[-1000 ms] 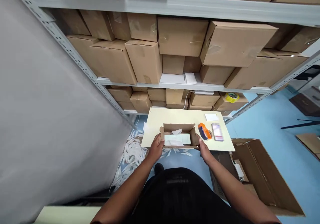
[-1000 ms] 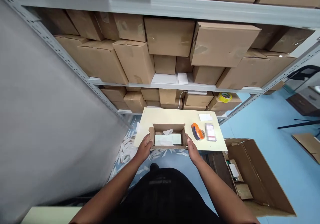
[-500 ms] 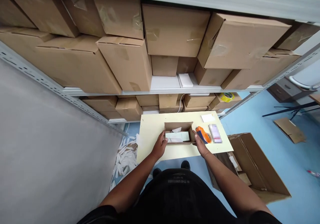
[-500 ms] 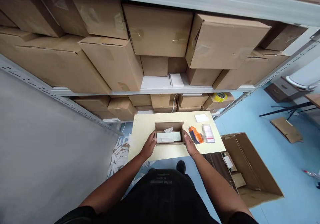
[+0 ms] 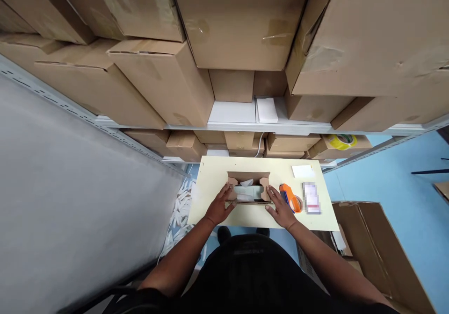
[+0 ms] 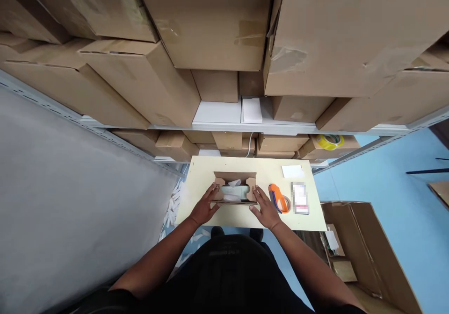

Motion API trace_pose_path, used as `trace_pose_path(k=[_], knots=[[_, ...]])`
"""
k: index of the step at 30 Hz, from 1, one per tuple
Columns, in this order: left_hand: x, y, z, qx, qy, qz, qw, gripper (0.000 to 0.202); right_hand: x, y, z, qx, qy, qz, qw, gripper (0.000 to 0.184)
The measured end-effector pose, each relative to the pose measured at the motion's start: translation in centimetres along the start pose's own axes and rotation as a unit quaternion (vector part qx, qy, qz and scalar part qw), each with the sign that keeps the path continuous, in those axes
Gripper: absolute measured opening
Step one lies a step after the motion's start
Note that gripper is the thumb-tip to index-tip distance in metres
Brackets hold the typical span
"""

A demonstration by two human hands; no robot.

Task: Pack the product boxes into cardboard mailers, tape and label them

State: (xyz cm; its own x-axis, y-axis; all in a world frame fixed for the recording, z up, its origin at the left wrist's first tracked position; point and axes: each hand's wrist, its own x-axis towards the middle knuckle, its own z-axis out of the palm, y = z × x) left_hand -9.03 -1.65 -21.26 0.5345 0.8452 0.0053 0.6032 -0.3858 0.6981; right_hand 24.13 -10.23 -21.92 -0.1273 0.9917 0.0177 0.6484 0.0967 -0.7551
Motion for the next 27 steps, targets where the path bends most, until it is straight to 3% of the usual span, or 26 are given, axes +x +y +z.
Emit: trace_pose_path(k=[6, 10, 14, 16, 22, 27], knots=[[1.4, 0.5, -1.1, -0.016, 0.052, -0.032, 0.998, 0.049, 1.8, -0.6, 1.0, -0.022, 0.079, 0.022, 0.996, 0.047], [4.3, 1.1, -2.9, -0.035, 0.113, -0.053, 0.992, 0.064, 2.2, -1.1, 2.1, 0.009, 0.129, 0.087, 0.988, 0.046], [6.7, 1.7, -3.9, -0.068, 0.062, -0.059, 0.994, 0.066, 2.4, -1.6, 2.4, 0.025, 0.131, 0.155, 0.979, 0.052], [6.5, 1.8, -3.6, -0.074, 0.043, -0.054, 0.995, 0.057, 2.4, -1.8, 2.4, 0.029, 0.130, 0.192, 0.972, 0.055], [3.6, 0.7, -1.0, -0.041, 0.062, 0.025, 0.997, 0.034, 2.6, -2.4, 2.9, 0.049, 0.136, 0.248, 0.958, 0.059], [3.8, -0.5, 0.2, -0.009, 0.065, 0.042, 0.997, 0.037, 0.4, -0.6, 1.2, 0.024, 0.139, 0.214, 0.967, 0.047]])
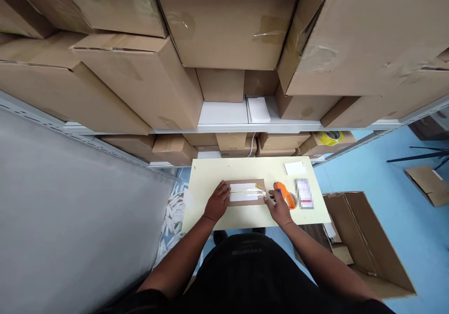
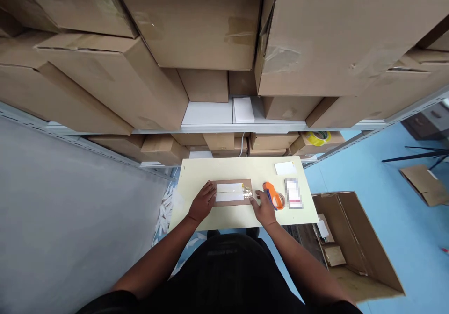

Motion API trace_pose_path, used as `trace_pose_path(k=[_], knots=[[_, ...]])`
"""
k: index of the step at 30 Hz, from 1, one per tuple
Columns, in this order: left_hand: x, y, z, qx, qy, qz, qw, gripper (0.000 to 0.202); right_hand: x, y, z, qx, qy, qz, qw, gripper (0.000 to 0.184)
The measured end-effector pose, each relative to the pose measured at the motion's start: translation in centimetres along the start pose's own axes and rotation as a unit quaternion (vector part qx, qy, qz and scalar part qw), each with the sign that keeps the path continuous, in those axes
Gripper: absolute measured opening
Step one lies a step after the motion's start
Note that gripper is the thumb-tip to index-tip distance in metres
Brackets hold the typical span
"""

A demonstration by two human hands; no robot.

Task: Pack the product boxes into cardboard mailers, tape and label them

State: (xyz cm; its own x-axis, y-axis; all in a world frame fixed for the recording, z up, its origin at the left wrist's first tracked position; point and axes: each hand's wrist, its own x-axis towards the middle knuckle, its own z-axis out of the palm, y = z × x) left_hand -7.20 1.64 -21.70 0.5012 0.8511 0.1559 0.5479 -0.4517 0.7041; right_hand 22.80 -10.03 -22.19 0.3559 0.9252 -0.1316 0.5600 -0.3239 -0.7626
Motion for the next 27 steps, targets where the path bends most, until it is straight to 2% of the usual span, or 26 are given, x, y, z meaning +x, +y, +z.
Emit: trace_pose_path(k=[3, 5, 8, 10, 13, 15, 21, 24, 27], knots=[[0.1, -0.5, 0.2, 0.014, -0.011, 0.019, 1.000, 0.039, -0.5, 3.1, -2.2, -0.110, 0.051, -0.014, 0.993, 0.036], [-0.1, -0.7, 0.3, 0.021, -0.017, 0.024, 0.999, 0.040, -0.5, 5.0, -2.8, -0.182, 0.036, 0.026, 0.982, 0.032], [-0.5, -1.0, 0.6, 0.029, -0.016, 0.027, 0.999, 0.041, -0.1, 6.4, -2.1, -0.245, -0.008, 0.105, 0.964, 0.028], [-0.7, -1.1, 0.7, 0.028, -0.014, 0.031, 0.999, 0.042, 0.2, 6.5, -1.2, -0.255, -0.005, 0.129, 0.958, 0.026], [-0.7, -1.3, 0.9, 0.024, -0.014, 0.031, 0.999, 0.043, 0.7, 6.2, -0.5, -0.250, 0.023, 0.138, 0.958, 0.022], [-0.6, -1.3, 1.0, 0.025, -0.014, 0.030, 0.999, 0.043, 0.9, 6.0, -0.7, -0.239, 0.035, 0.142, 0.960, 0.021], [-0.6, 0.2, 0.8, 0.050, -0.011, 0.030, 0.998, 0.040, 0.7, 4.6, -4.1, -0.145, 0.040, 0.137, 0.979, 0.034], [-0.7, 1.0, 0.5, 0.062, -0.016, 0.012, 0.998, 0.041, 0.3, 2.4, -6.1, -0.070, 0.032, 0.120, 0.990, 0.038], [-0.9, 1.4, 0.3, 0.065, -0.021, -0.003, 0.998, 0.042, 0.6, -1.5, -7.1, 0.072, 0.029, 0.091, 0.993, 0.041]])
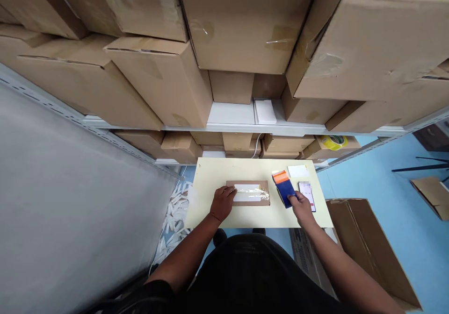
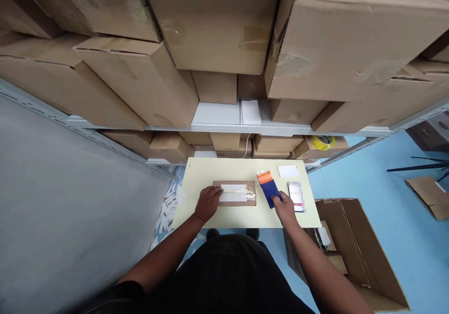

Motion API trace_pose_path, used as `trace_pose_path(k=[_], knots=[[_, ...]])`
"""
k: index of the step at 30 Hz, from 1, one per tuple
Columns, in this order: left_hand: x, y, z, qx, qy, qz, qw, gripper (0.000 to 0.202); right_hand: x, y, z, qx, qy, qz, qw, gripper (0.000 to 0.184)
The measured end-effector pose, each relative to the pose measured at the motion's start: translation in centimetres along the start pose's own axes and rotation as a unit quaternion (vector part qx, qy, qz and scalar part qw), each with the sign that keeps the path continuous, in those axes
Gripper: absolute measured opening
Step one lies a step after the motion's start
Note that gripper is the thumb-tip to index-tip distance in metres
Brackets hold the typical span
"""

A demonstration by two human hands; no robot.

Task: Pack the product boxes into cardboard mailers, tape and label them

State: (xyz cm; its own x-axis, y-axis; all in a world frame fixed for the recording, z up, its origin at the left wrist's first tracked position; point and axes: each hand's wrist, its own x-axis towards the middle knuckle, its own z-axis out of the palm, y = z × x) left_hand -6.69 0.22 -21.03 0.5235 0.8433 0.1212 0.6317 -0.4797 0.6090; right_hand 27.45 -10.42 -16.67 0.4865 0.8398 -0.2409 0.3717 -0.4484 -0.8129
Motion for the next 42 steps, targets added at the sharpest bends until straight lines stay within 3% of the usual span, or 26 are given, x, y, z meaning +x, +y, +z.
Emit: trace_pose_path(k=[3, 7, 10, 12, 14, 17, 24, 32, 35, 42], knots=[[-0.1, 0.3, -0.2, 0.000, -0.003, -0.002, 1.000, 0.043, 0.2, -4.5, 1.5, 0.073, -0.092, -0.033, 0.993, 0.050], [0.0, 1.3, -0.7, -0.033, 0.013, -0.034, 0.999, 0.042, 1.3, -8.3, 4.8, 0.001, -0.206, -0.085, 0.975, 0.053], [0.5, 2.0, -1.6, -0.162, 0.021, -0.121, 0.979, 0.032, 2.3, -9.0, 6.4, -0.088, -0.219, -0.162, 0.958, 0.051], [1.2, 2.2, -2.3, -0.264, 0.014, -0.217, 0.940, 0.027, 2.9, -9.1, 6.8, -0.141, -0.221, -0.207, 0.943, 0.050], [2.0, 2.1, -3.0, -0.324, 0.002, -0.287, 0.901, 0.036, 3.3, -9.1, 6.9, -0.174, -0.227, -0.235, 0.929, 0.052], [2.8, 2.0, -3.8, -0.370, -0.024, -0.321, 0.871, 0.046, 3.7, -9.3, 7.0, -0.194, -0.239, -0.250, 0.918, 0.052], [2.3, 2.4, -3.8, -0.428, -0.032, -0.340, 0.837, 0.025, 3.8, -9.9, 7.5, -0.188, -0.263, -0.261, 0.910, 0.047], [1.6, 1.5, -2.6, -0.430, -0.005, -0.350, 0.832, 0.016, 3.5, -10.8, 7.9, -0.220, -0.303, -0.246, 0.894, 0.051], [1.0, 0.2, -2.7, -0.406, 0.029, -0.354, 0.842, 0.014, 3.6, -11.2, 7.2, -0.243, -0.330, -0.234, 0.882, 0.052], [-0.7, -3.7, -3.6, -0.337, 0.082, -0.355, 0.868, 0.017, 4.5, -10.5, 5.4, -0.259, -0.327, -0.198, 0.887, 0.052]])
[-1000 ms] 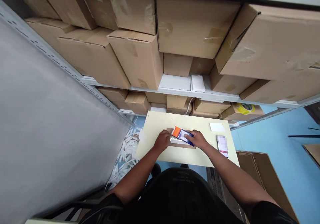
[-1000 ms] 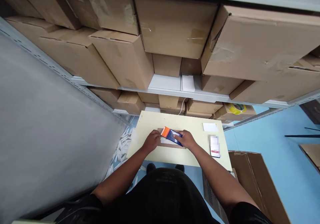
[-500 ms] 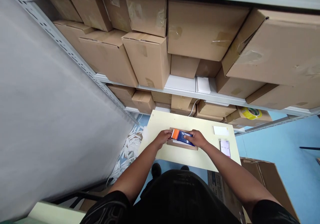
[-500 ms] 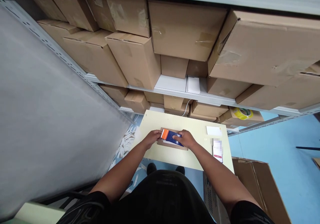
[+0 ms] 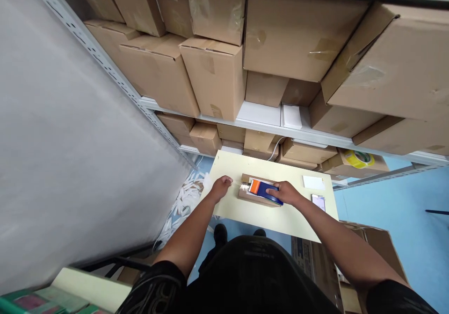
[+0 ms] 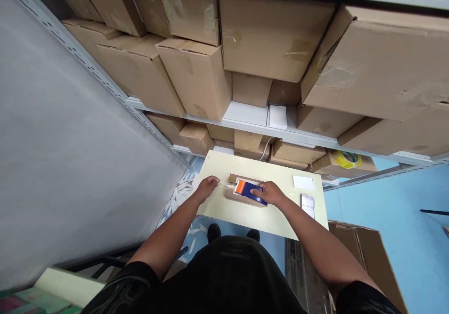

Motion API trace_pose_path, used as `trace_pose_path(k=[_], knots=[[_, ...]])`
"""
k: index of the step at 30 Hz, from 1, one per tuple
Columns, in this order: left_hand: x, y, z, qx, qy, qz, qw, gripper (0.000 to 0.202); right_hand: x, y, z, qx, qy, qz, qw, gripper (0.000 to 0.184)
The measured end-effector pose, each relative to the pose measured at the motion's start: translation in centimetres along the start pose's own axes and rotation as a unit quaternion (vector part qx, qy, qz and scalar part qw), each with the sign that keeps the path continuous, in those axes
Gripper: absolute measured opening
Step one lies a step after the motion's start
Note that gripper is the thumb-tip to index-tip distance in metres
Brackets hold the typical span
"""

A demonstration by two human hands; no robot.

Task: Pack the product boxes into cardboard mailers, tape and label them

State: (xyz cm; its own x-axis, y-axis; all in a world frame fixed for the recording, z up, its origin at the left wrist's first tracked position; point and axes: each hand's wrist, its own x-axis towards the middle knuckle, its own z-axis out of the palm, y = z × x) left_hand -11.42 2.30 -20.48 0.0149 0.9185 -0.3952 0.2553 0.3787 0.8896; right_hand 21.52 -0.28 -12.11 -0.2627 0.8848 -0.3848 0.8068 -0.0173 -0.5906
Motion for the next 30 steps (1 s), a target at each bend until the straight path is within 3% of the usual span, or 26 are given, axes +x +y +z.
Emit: trace_pose_path(k=[7, 14, 18, 24, 27, 30], knots=[[-0.6, -0.8, 2.5, 0.014, 0.054, 0.069, 0.996, 0.019, 0.4, 0.1, 0.4, 0.028, -0.012, 0.022, 0.999, 0.053], [-2.7, 1.0, 1.8, 0.009, 0.082, 0.147, 0.986, 0.026, 0.1, 1.7, 0.2, 0.082, -0.025, -0.006, 0.996, 0.055], [-1.4, 0.8, 2.1, 0.091, 0.085, 0.109, 0.986, 0.023, 0.3, 2.1, 0.3, 0.085, -0.013, -0.011, 0.996, 0.057], [0.8, -2.2, 4.6, 0.155, 0.046, 0.038, 0.986, 0.021, 0.5, 1.1, 0.3, 0.043, -0.019, -0.002, 0.999, 0.053], [1.1, -2.9, 5.6, 0.187, 0.024, 0.034, 0.981, 0.024, 0.5, 0.7, 0.3, 0.039, -0.022, 0.001, 0.999, 0.052], [1.4, -2.6, 5.3, 0.222, 0.008, 0.047, 0.974, 0.024, 0.5, 0.4, 0.4, 0.036, -0.015, 0.004, 0.999, 0.051]])
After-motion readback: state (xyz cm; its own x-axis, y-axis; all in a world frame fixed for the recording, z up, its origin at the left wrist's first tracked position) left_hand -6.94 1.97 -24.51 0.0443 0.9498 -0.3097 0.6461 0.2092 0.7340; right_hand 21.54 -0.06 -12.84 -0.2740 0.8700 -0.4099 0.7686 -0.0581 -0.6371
